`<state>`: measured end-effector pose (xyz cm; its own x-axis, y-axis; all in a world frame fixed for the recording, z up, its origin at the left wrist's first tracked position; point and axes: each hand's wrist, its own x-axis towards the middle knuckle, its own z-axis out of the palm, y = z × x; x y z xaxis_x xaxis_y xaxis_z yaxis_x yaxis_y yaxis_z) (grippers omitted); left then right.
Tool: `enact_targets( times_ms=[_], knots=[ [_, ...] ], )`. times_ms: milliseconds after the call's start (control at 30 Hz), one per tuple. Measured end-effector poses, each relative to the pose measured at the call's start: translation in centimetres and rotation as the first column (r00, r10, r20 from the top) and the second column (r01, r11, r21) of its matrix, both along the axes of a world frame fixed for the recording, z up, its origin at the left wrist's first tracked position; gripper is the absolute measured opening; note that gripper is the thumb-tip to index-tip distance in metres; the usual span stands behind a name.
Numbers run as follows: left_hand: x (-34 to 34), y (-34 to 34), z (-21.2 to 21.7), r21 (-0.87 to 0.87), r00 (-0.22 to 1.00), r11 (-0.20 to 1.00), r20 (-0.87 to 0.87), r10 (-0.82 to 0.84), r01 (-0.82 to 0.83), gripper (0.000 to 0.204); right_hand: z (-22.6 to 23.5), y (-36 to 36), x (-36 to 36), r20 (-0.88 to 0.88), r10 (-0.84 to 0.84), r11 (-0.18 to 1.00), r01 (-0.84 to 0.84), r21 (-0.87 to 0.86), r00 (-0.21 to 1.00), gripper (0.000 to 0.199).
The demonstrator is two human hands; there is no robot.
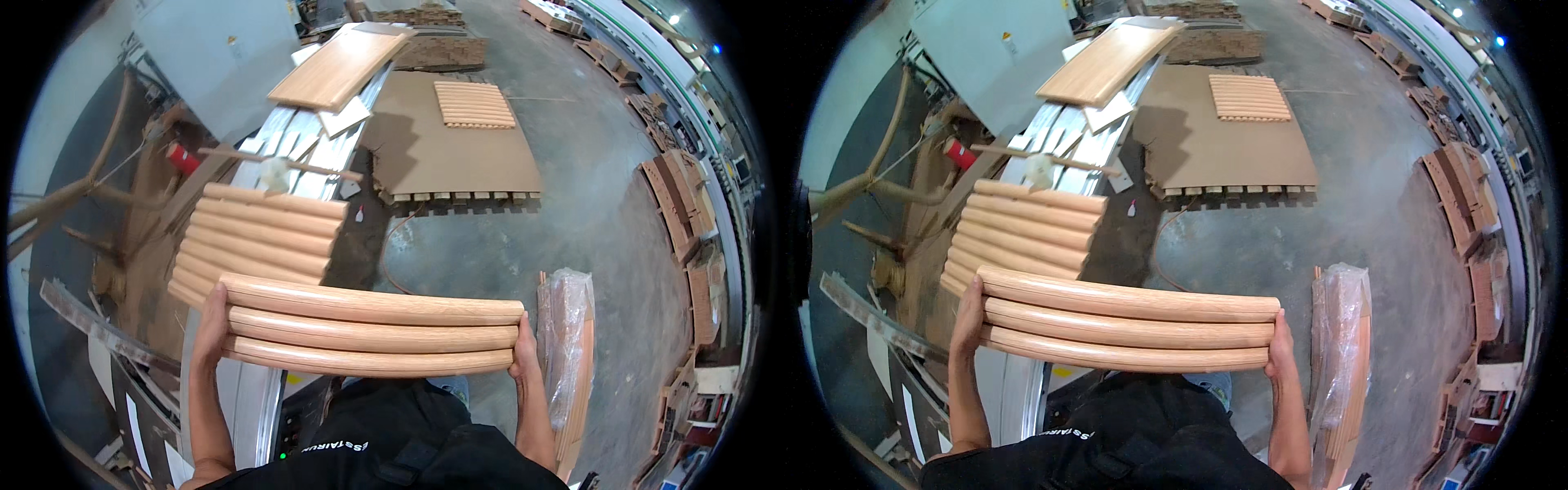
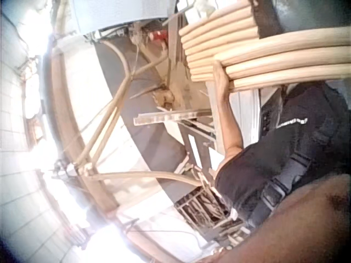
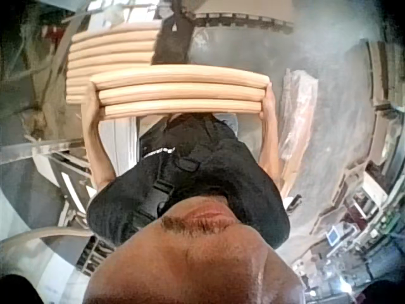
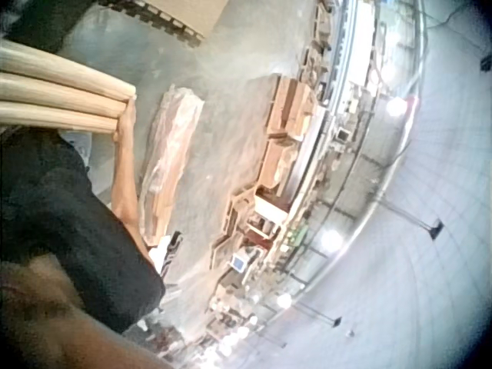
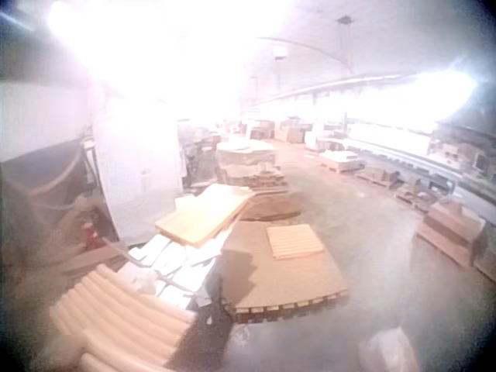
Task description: The person stacks curved wooden pieces onto a cardboard sheet on the floor. They then unwrap a bundle of long wooden dowels and feed them one by one through a table saw to cut them into shorter segments.
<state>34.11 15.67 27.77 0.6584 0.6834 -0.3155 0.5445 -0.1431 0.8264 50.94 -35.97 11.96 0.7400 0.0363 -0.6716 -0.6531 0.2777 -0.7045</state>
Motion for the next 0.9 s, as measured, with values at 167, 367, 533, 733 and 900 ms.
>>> enact_targets(
  times_ms=[167,367,533,733,900],
  knots=[
    [11.4,-5.8,-1.5,0.023,0.992,0.992,-0.017,-0.124,0.125,0.065,0.2,-8.5,6.6,0.031,-0.06,0.997,0.062,-0.046,0.998,0.064],
    [26.8,-12.1,-3.0,-0.06,0.946,0.945,-0.017,-0.323,0.321,0.062,0.9,-15.1,15.1,0.014,-0.166,0.986,0.166,-0.032,0.986,0.063],
    [40.0,-14.1,-9.3,-0.174,0.942,0.928,-0.012,-0.336,0.329,0.06,1.1,-19.1,24.8,0.062,-0.193,0.976,0.198,-0.091,0.979,0.065],
    [58.6,-17.0,-14.7,-0.34,0.9,0.839,0.055,-0.433,0.425,0.059,2.5,-21.8,39.1,0.053,-0.272,0.944,0.277,-0.181,0.961,0.064],
    [72.9,-20.7,-12.5,-0.483,0.881,0.767,0.023,-0.472,0.423,0.058,4.0,-25.4,48.4,0.024,-0.344,0.931,0.344,-0.123,0.939,0.066]
  ],
)
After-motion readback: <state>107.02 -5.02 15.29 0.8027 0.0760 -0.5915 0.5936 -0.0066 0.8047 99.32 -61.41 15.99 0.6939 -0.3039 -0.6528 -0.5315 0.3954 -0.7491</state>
